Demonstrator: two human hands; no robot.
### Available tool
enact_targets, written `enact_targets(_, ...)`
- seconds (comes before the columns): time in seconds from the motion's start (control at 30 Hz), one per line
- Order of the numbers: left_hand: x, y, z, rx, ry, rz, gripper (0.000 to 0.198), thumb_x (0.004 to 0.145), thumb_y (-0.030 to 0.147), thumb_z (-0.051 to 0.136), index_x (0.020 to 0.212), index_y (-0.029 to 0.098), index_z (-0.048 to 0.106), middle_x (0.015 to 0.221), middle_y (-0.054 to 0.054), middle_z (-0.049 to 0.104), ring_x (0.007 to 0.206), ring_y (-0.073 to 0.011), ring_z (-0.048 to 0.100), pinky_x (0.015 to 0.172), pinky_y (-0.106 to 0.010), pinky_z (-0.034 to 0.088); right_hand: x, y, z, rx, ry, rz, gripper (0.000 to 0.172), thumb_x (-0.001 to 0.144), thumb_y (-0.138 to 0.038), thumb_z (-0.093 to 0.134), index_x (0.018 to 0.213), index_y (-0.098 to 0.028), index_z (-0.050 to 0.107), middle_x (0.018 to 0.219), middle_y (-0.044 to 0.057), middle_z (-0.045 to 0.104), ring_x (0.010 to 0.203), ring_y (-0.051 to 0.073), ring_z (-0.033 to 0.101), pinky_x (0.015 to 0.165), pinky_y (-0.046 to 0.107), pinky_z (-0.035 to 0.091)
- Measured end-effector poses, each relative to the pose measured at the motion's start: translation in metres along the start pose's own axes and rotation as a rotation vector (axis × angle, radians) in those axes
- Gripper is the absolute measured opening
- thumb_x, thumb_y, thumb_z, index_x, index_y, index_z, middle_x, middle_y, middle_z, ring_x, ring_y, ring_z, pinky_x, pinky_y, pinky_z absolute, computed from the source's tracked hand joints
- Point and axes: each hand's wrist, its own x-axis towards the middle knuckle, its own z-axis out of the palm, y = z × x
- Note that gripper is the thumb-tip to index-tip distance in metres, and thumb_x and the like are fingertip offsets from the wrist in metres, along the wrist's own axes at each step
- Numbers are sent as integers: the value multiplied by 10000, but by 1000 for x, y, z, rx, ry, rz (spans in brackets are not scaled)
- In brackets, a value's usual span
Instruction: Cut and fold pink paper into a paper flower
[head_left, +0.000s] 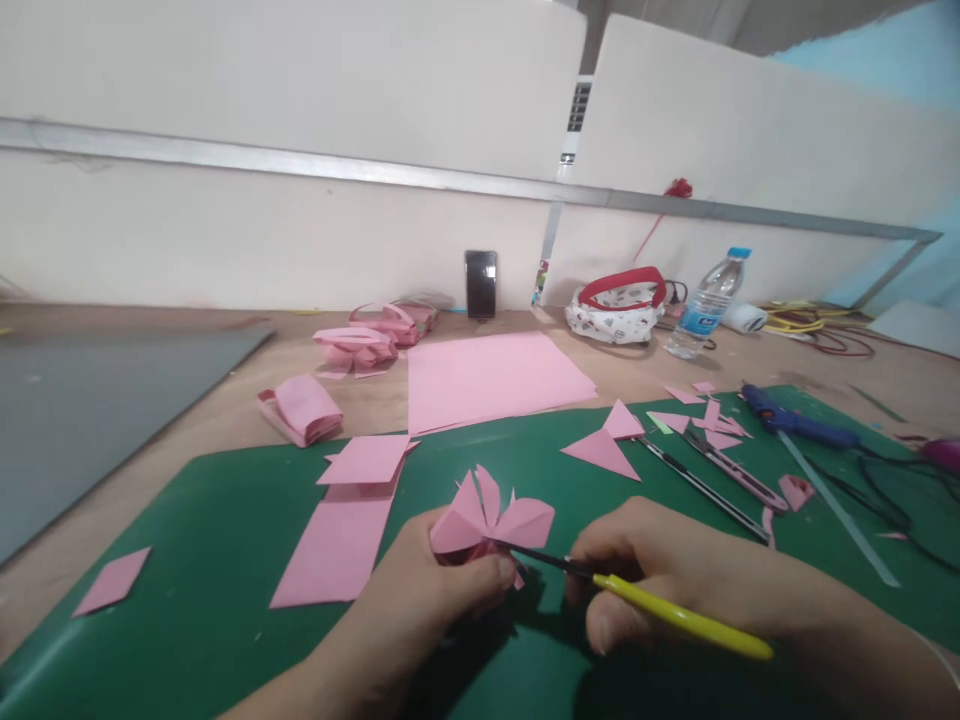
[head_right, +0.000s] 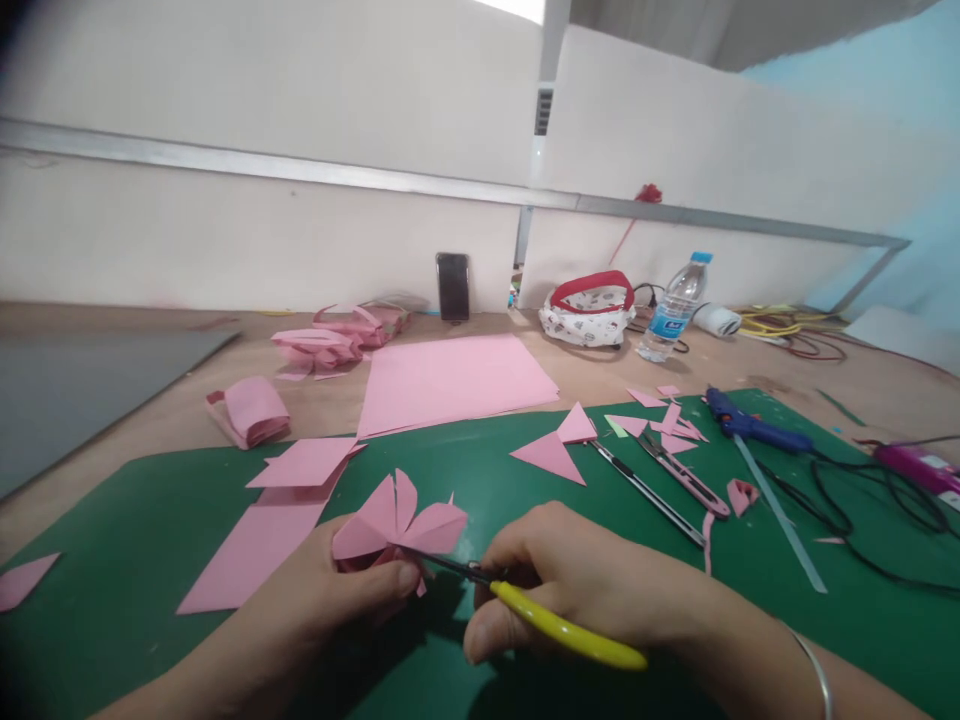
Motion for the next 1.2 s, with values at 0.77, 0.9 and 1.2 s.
enact_targets(0.77,10,3,-17,-77,-204,-70,182,641,309,724,681,146,652,559,31,551,532,-112,440,507,-240,295,8,11,2,88,-11,60,408,679,-453,787,633,-140,530,568,-78,371,526,55,300,422,189,202)
enact_targets(0.9,13,3,-19,-121,-273,-52,74,677,215,664,649,159,622,560,46,536,532,-106,447,501,-229,319,9,5,4,114,-22,113,410,688,-409,782,592,-151,478,553,-84,312,525,55,260,418,198,166)
enact_targets(1.2,16,-1,-19,-125,-275,-106,163,639,270,723,701,143,643,630,-4,620,564,-124,493,539,-242,345,-3,2,-7,-144,9,108,272,715,-281,729,655,-175,485,598,-86,369,561,67,312,445,174,218)
